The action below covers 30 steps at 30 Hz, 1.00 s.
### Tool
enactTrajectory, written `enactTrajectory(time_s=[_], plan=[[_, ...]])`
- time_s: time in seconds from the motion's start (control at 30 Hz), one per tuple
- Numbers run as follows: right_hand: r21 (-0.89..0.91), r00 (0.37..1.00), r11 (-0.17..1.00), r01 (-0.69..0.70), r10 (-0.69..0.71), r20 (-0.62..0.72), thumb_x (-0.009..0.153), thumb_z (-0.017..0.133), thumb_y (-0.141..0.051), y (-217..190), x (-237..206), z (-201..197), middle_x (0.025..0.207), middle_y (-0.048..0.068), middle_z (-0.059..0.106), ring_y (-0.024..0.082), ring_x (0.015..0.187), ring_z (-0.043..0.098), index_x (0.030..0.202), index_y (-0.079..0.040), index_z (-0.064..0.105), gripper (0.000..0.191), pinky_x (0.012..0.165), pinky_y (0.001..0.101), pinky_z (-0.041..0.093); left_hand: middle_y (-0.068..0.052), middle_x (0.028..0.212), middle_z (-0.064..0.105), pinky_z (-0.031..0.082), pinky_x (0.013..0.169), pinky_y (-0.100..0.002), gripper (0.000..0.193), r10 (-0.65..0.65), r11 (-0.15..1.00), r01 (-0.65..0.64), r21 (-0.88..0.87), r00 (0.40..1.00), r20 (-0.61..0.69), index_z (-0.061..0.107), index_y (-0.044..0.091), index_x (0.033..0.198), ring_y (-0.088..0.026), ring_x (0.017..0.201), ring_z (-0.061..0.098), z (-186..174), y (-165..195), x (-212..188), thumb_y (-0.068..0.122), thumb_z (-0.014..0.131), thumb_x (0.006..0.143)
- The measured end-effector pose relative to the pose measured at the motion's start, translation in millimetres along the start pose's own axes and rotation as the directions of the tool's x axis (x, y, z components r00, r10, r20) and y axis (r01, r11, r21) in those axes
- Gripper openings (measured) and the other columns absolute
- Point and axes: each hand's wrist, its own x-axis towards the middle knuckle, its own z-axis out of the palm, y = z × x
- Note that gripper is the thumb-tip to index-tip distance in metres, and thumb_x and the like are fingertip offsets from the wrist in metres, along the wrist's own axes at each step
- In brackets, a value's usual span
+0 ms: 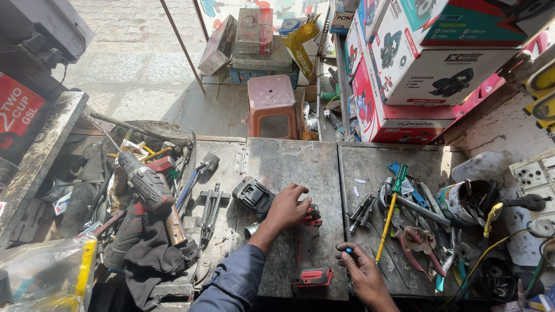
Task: The person works at a cluttered workbench disassembling and reassembling a red cordless drill, using a small hex key to loosen and tighten its chuck and handling the drill body, a metal socket, and a battery pack while fitting parts back together.
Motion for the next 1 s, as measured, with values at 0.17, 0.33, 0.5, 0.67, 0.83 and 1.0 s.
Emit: enactTrajectory(time_s=[0.17,0.33,0.5,0.67,0.83,1.0], plan=[[-0.141,0.990,0.987,0.079,-0.094,-0.103,0.094,0.067,-0.014,-17.8,-1.2,-2.0,0.101,0.003,0.062,0.012,0.091,0.064,0.113,-0.002,0.074,0.023,0.081,0.0287,0.052,-0.016,0.121,0.064,0.048,0.100,-0.045,0.043,-0.001,1.000,0.002,0.005,0.985,-0.172,0.066,0.005,0.123,-0.035,0.114,0.061,3.3,11.1,-32.0,0.026,0.068,0.086],[0.081,0.992,0.996,0.044,-0.034,-0.117,0.100,0.059,-0.018,-34.5,27.5,1.1,0.105,0.010,0.070,0.017,0.092,0.066,0.120,-0.002,0.067,0.027,0.085,0.0317,0.056,-0.023,0.138,0.048,0.037,0.109,-0.051,0.087,0.020,0.990,0.006,0.143,0.983,-0.181,0.050,0.004,0.140,-0.041,0.130,0.045,13.8,17.4,-47.2,0.044,0.084,0.070],[-0.337,0.994,0.936,0.102,-0.106,0.007,0.091,0.071,-0.027,-70.4,74.8,25.7,0.129,0.009,0.068,0.018,0.119,0.063,0.135,-0.005,0.062,0.050,0.101,0.0345,0.048,-0.024,0.144,0.036,0.016,0.111,-0.067,0.132,-0.099,0.946,0.091,0.311,0.995,0.009,0.034,0.007,0.152,-0.045,0.138,0.028,29.9,26.1,-27.8,0.062,0.096,0.049],[-0.341,0.977,0.938,0.069,0.006,0.212,0.087,0.076,-0.025,-97.0,97.1,35.0,0.120,0.011,0.071,0.020,0.113,0.066,0.139,-0.007,0.061,0.057,0.099,0.0337,0.051,-0.016,0.131,0.048,0.021,0.115,-0.063,0.120,-0.135,0.915,0.117,0.386,0.991,0.020,0.044,0.007,0.143,-0.037,0.133,0.039,35.2,26.8,-27.1,0.054,0.095,0.045],[-0.255,0.959,0.964,-0.070,0.135,0.248,0.081,0.081,-0.023,-96.8,97.8,33.3,0.117,0.011,0.074,0.016,0.103,0.070,0.132,-0.006,0.061,0.058,0.093,0.0325,0.054,-0.012,0.120,0.054,0.025,0.114,-0.057,0.097,-0.063,0.942,0.069,0.329,0.998,-0.029,0.055,0.009,0.124,-0.033,0.126,0.047,33.5,20.0,-33.7,0.045,0.092,0.043],[-0.275,0.991,0.961,0.006,0.031,0.130,0.074,0.084,-0.024,-82.7,89.1,35.3,0.108,0.012,0.079,0.014,0.091,0.072,0.123,-0.003,0.069,0.056,0.084,0.0311,0.059,-0.009,0.118,0.059,0.028,0.114,-0.049,0.078,0.034,0.994,-0.019,0.104,0.989,-0.147,0.061,0.013,0.120,-0.030,0.123,0.051,26.5,10.6,-41.8,0.035,0.082,0.048]])
